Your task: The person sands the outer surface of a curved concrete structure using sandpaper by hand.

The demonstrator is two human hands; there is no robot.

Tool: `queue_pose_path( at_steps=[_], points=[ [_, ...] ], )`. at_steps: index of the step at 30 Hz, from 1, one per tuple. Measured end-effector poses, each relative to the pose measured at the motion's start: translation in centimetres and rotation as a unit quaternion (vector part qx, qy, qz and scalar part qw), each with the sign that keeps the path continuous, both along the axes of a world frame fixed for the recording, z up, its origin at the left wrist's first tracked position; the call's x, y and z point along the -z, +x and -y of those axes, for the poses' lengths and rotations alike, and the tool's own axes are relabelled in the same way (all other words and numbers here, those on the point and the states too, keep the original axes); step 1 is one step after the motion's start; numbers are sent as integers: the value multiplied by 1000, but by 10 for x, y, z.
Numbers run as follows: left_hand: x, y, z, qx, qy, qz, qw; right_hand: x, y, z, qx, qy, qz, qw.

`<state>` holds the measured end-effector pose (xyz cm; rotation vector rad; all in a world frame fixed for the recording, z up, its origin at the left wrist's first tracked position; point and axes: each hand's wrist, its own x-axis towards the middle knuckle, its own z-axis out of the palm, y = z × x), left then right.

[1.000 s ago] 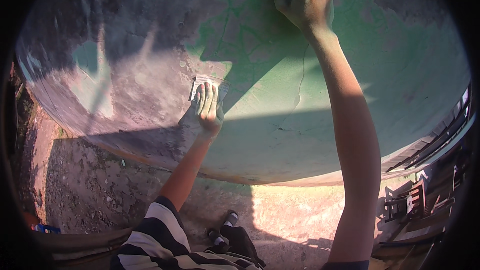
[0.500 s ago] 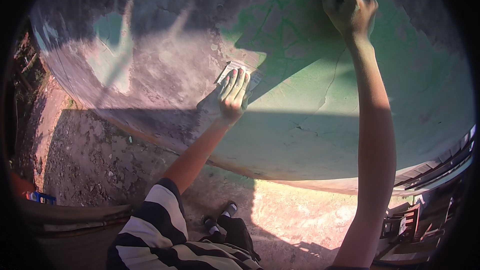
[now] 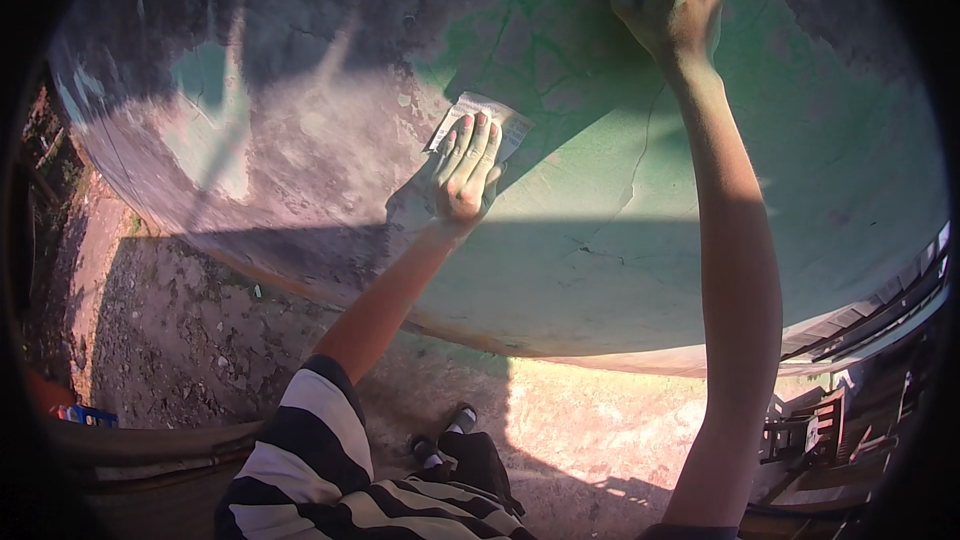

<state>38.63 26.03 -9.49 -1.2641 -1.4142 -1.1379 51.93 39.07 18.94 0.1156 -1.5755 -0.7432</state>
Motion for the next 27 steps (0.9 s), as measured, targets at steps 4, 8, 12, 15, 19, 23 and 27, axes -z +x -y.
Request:
queue_pose_path(
  at_steps=[4, 8, 12, 15, 19, 23, 27],
  points=[
    [1, -16, -1, -46, -3, -104, 993, 1, -6, 3, -26, 13, -1, 1000],
    [-113, -4, -15, -9, 97, -50, 994, 1, 2, -3, -6, 4, -5, 1000],
    [-119, 7, -22, -11, 119, -16, 993, 1, 6, -4, 5, 5, -4, 1000],
    [-7, -1, -23, -83, 33, -82, 993, -1, -3, 5, 2, -9, -10, 1000],
    [35, 12, -18, 30, -25, -34, 999, 3, -11, 4, -32, 16, -11, 999],
    [-78, 27, -24, 22, 23, -41, 999, 4, 5, -3, -2, 6, -6, 1000],
    [-122, 23, -29, 4, 115, -33, 993, 1, 0, 1, -8, 10, -12, 1000]
  ],
)
